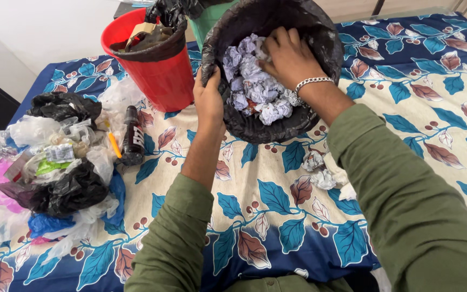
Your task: The person sorts crumpled paper and other waste items from a pile on a table into a black trash bag placed inside a bucket. They repeatedly pick up paper balls and place them into the bag, occasionally adjusting the bag's position.
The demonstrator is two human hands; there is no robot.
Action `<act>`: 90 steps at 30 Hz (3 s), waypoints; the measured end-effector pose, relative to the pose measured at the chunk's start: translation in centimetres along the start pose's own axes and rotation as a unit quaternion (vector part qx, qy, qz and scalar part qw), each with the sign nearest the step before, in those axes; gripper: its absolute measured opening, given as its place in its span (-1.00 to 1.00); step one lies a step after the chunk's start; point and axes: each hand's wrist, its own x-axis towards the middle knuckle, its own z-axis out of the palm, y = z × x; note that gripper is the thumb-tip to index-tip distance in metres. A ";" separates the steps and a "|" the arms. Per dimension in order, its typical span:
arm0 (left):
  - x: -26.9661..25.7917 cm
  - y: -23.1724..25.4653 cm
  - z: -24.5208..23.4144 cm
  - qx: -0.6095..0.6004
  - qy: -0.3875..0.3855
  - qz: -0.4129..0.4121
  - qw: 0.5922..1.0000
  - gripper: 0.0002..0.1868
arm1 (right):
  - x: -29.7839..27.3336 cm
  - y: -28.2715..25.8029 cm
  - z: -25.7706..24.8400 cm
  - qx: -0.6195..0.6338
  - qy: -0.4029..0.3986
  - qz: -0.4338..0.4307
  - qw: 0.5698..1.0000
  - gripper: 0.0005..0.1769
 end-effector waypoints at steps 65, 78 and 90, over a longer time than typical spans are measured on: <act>-1.0 -1.6 1.9 0.032 -0.014 -0.004 0.999 -0.70 | -4.6 -8.0 -3.6 0.061 0.063 0.031 0.996 -0.80; -1.0 -0.4 1.5 0.028 -0.001 -0.017 0.999 -0.69 | -5.4 -7.0 -6.3 0.010 0.076 -0.058 0.995 -0.50; 0.4 -1.2 0.3 0.006 0.004 0.019 1.000 -0.71 | -17.1 2.0 -9.7 0.259 -0.022 0.233 0.937 -0.54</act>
